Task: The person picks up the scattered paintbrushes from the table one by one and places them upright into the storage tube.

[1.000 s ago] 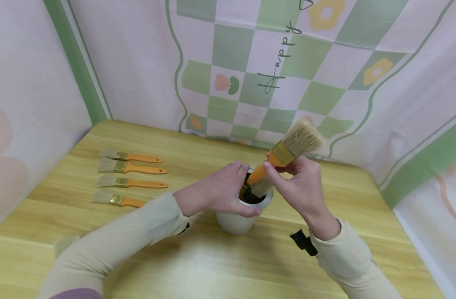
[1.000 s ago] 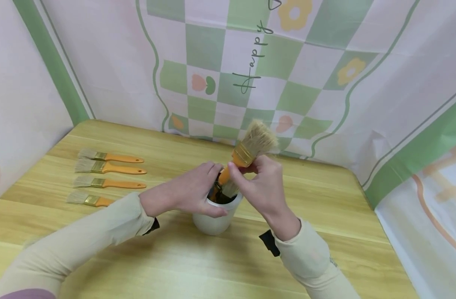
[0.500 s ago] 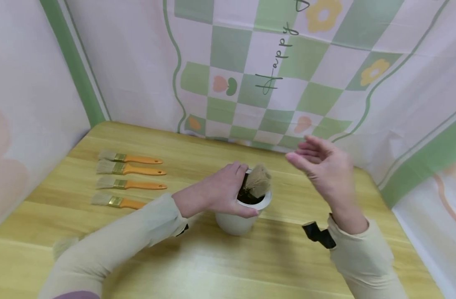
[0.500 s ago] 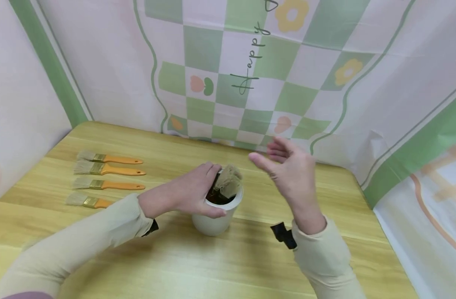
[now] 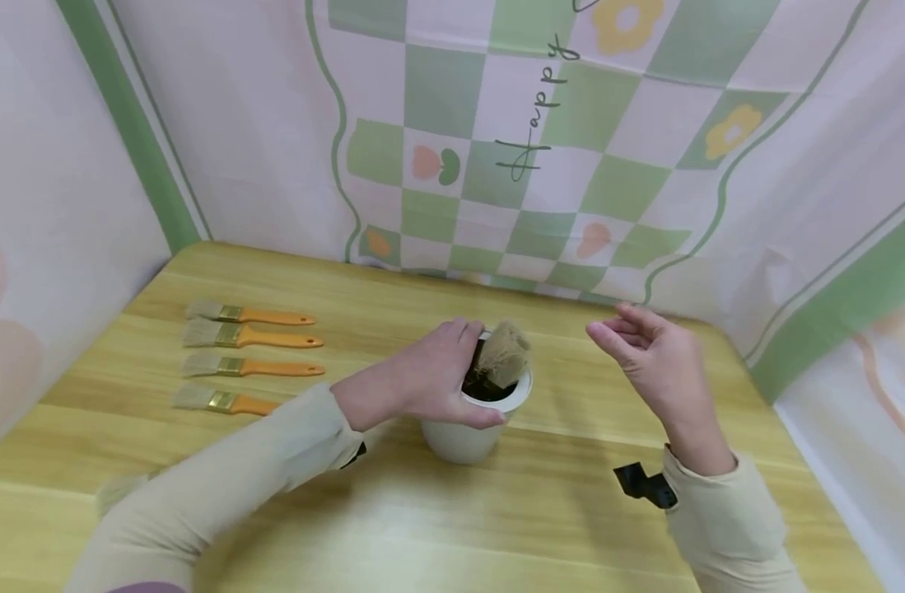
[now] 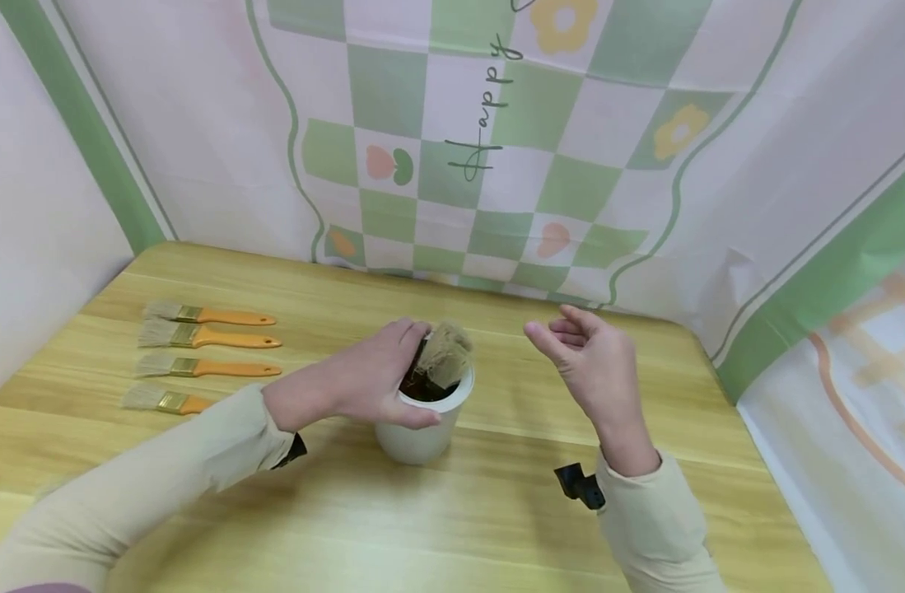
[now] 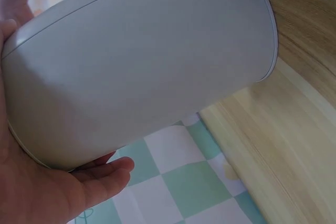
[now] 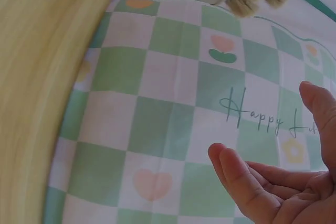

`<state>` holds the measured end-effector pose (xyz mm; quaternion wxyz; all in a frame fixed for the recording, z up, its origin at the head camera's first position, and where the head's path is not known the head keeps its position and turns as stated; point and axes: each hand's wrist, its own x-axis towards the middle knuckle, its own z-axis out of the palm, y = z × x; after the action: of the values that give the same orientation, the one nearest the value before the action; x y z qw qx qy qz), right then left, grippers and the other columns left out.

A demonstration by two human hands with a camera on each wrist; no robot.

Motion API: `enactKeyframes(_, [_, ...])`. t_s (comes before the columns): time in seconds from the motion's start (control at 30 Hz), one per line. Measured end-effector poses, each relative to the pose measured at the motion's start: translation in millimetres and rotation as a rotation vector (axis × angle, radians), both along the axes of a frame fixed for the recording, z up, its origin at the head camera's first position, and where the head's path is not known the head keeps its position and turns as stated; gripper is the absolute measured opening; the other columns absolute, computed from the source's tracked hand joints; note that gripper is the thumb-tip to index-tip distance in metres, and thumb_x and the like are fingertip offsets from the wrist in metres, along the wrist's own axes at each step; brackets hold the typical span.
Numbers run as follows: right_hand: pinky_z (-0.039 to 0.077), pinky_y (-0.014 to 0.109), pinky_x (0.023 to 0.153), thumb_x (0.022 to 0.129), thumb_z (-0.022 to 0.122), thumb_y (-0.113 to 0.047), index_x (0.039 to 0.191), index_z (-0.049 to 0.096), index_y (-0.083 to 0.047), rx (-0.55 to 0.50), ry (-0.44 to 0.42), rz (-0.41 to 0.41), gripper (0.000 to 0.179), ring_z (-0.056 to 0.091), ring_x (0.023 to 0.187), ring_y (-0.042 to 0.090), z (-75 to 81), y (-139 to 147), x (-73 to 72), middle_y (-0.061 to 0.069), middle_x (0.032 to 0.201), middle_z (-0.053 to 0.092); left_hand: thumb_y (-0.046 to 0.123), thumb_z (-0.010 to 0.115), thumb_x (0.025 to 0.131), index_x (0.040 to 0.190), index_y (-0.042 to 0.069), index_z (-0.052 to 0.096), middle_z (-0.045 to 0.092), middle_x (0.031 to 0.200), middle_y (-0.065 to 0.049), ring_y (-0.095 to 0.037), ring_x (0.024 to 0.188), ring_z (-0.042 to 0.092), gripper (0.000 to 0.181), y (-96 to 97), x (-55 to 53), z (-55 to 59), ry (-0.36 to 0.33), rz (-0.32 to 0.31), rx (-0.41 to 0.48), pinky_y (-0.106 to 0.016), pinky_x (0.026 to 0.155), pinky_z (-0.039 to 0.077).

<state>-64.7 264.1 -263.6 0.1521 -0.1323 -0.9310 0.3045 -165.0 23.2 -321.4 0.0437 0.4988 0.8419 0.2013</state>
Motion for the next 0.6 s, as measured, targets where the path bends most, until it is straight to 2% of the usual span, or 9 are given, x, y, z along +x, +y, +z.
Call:
enactKeyframes(0.07, [0.045,0.005,0.064,0.089,0.064,-0.047,0.135,0.052,0.002,0.011,-0.019,0.011,0.069,0.05,0.077,-0.024,-5.0,0.7,-0.1,0.021,0.117,0.068,0.065,0.067,0.073,0.142,-0.003,0.032,0.049,0.127,-0.017,-0.026,0.117,0.049,0.103,-0.4,-0.3,-0.1,0.004,-0.003,0.008,-0.037,0.102,0.045])
enactKeyframes(0.1, [0.045,0.006,0.065,0.089,0.063,-0.048,0.136,0.052,0.002,0.012,-0.036,0.021,0.069,0.057,0.08,-0.018,-7.2,0.7,-0.2,0.021,0.117,0.068,0.064,0.068,0.073,0.142,-0.004,0.032,0.049,0.128,-0.018,-0.026,0.117,0.049,0.103,-0.4,-0.7,-0.1,0.006,-0.004,0.013,-0.037,0.102,0.044])
enactKeyframes(0.2, [0.048,0.011,0.07,0.09,0.061,-0.049,0.138,0.049,0.003,0.009,-0.109,0.06,0.072,0.069,0.095,0.009,-14.2,1.7,-0.9,0.02,0.12,0.067,0.064,0.068,0.073,0.141,-0.004,0.033,0.049,0.128,-0.018,-0.026,0.116,0.049,0.102,0.0,-1.5,-0.2,0.018,-0.006,0.015,-0.037,0.102,0.044])
enactKeyframes(0.3, [0.053,0.021,0.076,0.091,0.06,-0.048,0.14,0.045,0.005,-0.006,-0.173,0.1,0.074,0.065,0.11,0.033,-21.3,3.9,-1.1,0.022,0.123,0.064,0.066,0.066,0.074,0.141,-0.003,0.033,0.048,0.129,-0.018,-0.025,0.117,0.049,0.102,0.7,-1.8,-0.6,0.018,-0.004,0.002,-0.036,0.103,0.044])
enactKeyframes(0.43, [0.055,0.028,0.078,0.093,0.062,-0.038,0.138,0.046,0.007,-0.006,-0.206,0.168,0.067,0.065,0.108,0.035,-30.9,7.1,-0.3,0.023,0.121,0.064,0.066,0.066,0.074,0.142,-0.004,0.032,0.048,0.13,-0.019,-0.026,0.118,0.049,0.104,0.5,-0.7,-0.6,0.008,-0.006,-0.005,-0.037,0.103,0.044])
enactKeyframes(0.6, [0.056,0.032,0.086,0.091,0.067,-0.02,0.141,0.038,0.011,-0.074,-0.236,0.34,0.065,0.064,0.11,0.037,-48.0,5.0,-1.1,0.027,0.124,0.06,0.065,0.067,0.073,0.142,-0.007,0.032,0.049,0.129,-0.02,-0.027,0.117,0.05,0.106,0.0,-0.6,-1.4,0.013,-0.004,0.011,-0.037,0.102,0.045])
